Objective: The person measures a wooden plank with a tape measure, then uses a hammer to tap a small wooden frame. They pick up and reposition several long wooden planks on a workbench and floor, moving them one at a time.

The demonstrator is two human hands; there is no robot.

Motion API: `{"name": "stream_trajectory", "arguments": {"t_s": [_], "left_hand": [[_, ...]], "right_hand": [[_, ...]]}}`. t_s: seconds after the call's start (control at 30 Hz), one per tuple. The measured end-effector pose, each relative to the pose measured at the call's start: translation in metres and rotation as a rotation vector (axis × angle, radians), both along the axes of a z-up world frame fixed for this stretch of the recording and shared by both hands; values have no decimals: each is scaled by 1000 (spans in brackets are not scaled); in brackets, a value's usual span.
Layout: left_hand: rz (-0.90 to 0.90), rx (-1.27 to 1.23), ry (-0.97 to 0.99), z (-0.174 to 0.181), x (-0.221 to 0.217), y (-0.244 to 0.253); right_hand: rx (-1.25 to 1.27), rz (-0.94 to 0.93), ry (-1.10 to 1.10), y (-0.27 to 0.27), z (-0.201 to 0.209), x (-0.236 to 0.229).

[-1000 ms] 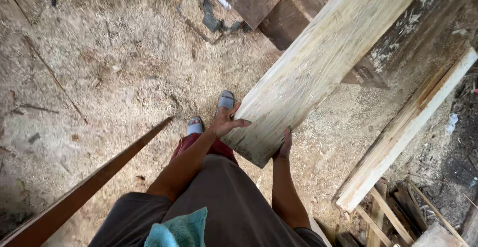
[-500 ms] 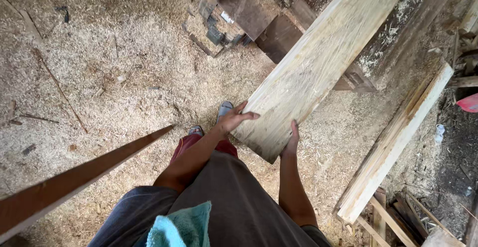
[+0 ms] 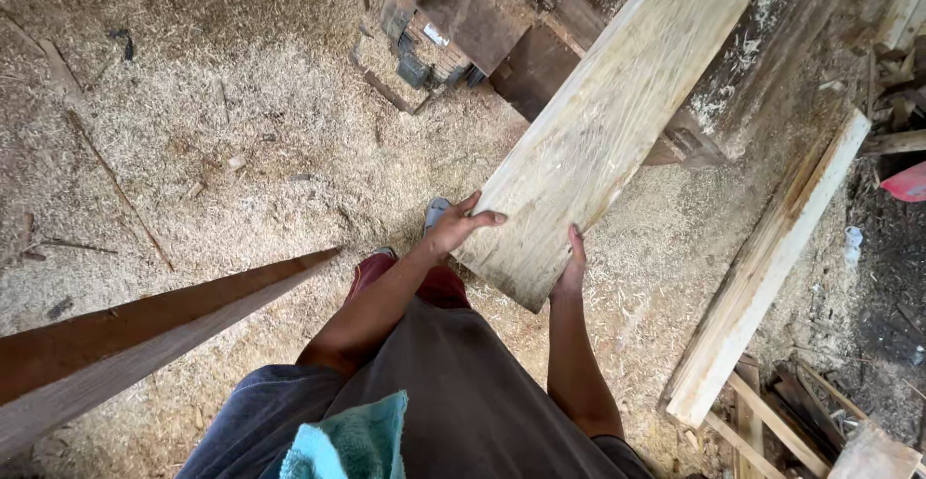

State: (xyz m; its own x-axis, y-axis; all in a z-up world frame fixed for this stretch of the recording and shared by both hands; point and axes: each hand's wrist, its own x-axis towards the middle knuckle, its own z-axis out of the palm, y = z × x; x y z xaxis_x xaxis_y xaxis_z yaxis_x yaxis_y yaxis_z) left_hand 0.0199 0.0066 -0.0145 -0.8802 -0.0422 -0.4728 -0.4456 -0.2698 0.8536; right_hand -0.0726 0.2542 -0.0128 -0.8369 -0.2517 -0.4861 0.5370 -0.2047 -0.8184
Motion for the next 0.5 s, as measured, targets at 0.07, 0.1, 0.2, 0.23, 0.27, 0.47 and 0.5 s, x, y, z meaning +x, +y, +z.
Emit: {"name": "stream_trajectory", "arguments": {"t_s": [0.07,0.1,0.2,0.23,0.27,0.47,0.5], "left_hand": [[41,34,-2,-14,10,6],[37,35,-22,-22,10,6],[9,21,-43,-35,13,0],[-2,5,-16,-38,17,4],[-14,-11,11,-39,21,9],[-10,85,-73,-49,10,-2],[-5,90,-59,-55,5,-6]], "right_hand": [[46,-45,-40,3,4,13],[62,-64,-50,1,2,12],[15,-57,-125,-3,-4,18],[-35,-43,-121,2,-7,21],[-85,-28,-118,8,-10,24],[33,-118,-247,5,-39,17],[114,-118,-266,1,-48,9]]}}
